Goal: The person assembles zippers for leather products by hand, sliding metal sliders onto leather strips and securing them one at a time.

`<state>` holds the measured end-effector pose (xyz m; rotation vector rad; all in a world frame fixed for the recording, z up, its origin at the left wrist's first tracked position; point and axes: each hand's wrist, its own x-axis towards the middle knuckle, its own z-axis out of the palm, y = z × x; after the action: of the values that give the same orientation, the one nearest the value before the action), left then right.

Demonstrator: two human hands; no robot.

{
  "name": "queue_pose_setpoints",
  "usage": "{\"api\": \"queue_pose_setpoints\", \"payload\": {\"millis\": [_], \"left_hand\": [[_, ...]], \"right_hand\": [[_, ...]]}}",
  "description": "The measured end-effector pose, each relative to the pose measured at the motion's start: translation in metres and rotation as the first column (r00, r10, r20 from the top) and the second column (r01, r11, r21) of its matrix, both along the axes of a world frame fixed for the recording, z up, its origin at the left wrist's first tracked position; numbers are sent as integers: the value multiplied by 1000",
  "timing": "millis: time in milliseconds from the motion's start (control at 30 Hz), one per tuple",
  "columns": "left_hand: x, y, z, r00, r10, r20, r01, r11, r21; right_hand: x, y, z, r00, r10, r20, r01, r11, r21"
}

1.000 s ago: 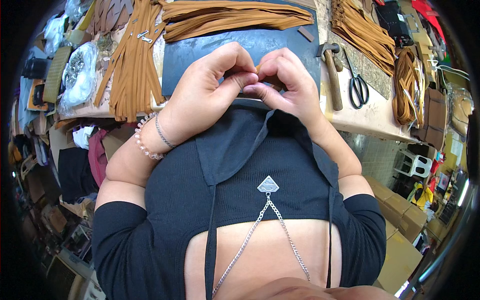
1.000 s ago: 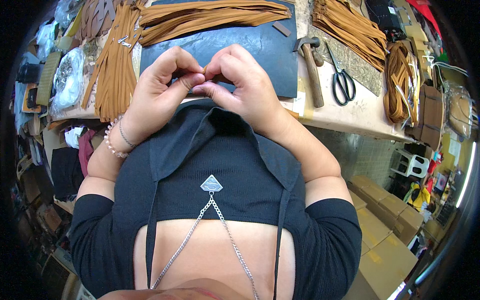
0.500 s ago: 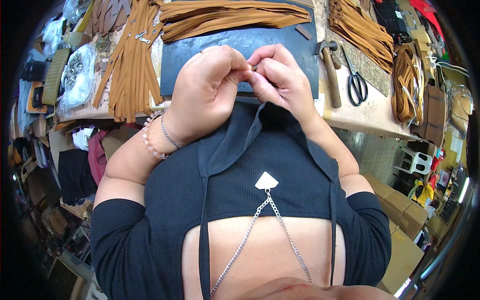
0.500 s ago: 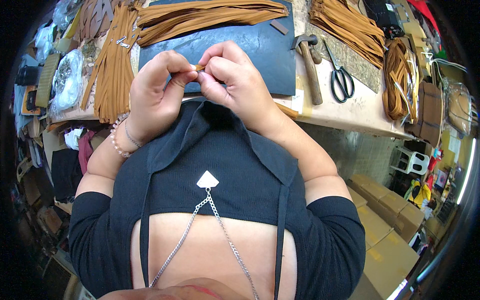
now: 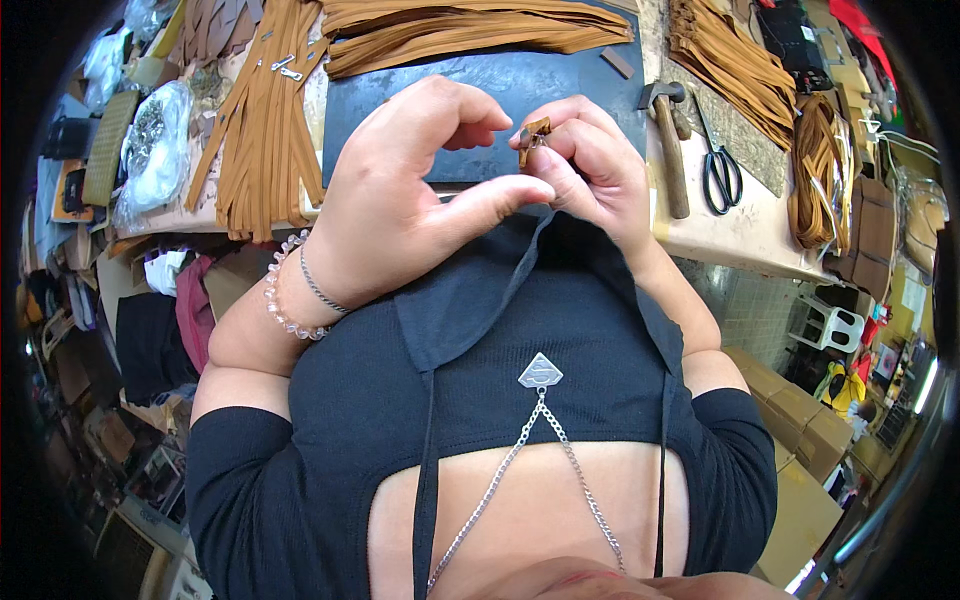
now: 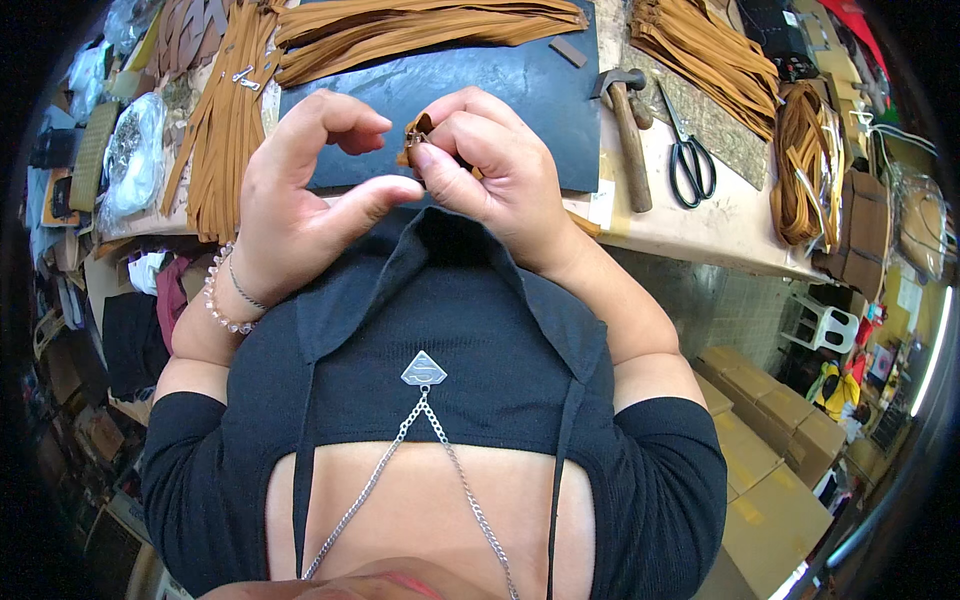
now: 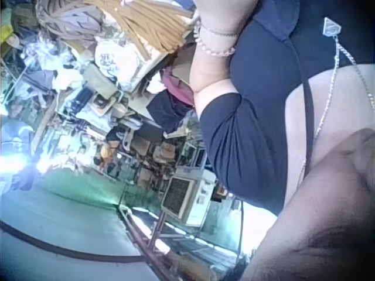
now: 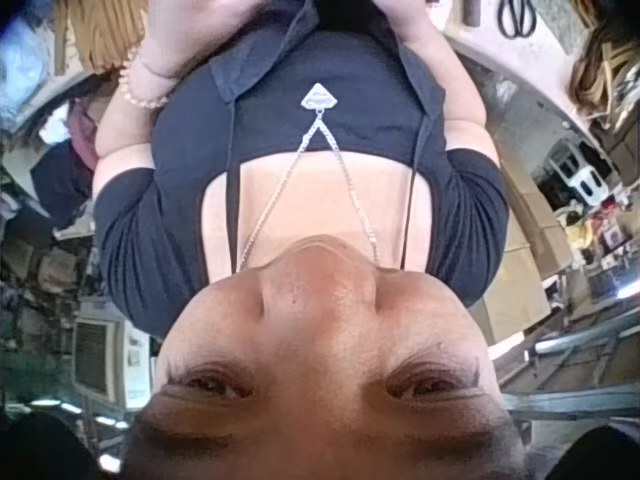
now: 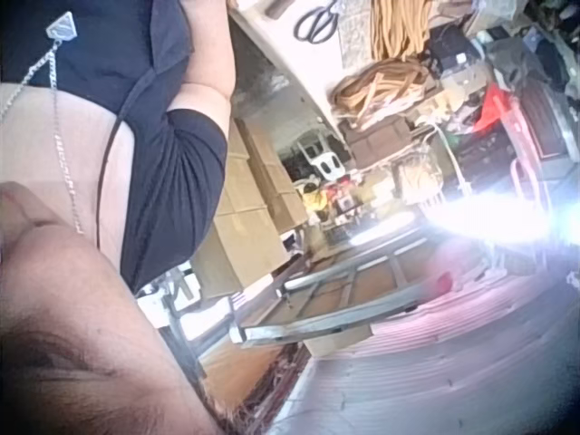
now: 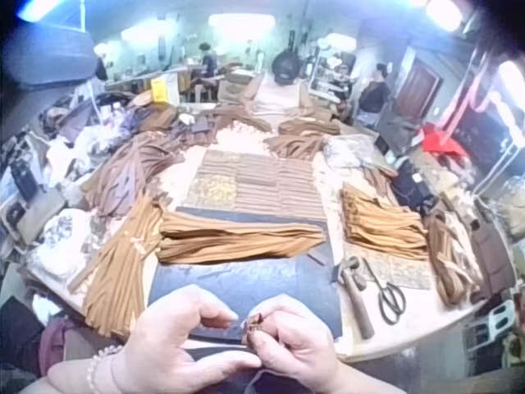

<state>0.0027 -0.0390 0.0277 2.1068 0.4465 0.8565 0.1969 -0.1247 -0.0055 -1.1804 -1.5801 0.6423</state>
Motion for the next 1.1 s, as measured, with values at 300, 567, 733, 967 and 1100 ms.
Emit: {"api": "queue_pose_setpoints", "payload": {"millis": [300, 567, 733, 967, 1100], "left_hand": [[4, 2, -4, 999, 6, 53, -13, 991, 132], [-1, 4, 10, 996, -82, -42, 90, 963, 253], [1, 2, 13, 994, -108, -8, 106, 959, 261], [-2, 3, 16, 988, -152, 0, 145, 944, 296], [-1, 5, 13, 982, -188, 9, 181, 957, 228]], "right_hand": [[3, -3, 4, 993, 51, -104, -62, 992, -108], [10, -11, 15, 984, 79, -158, -77, 997, 24], [11, -11, 14, 993, 113, -45, -110, 992, 68], [11, -9, 13, 972, 201, -120, -175, 965, 195], [10, -12, 12, 952, 220, -212, -184, 967, 174]]}}
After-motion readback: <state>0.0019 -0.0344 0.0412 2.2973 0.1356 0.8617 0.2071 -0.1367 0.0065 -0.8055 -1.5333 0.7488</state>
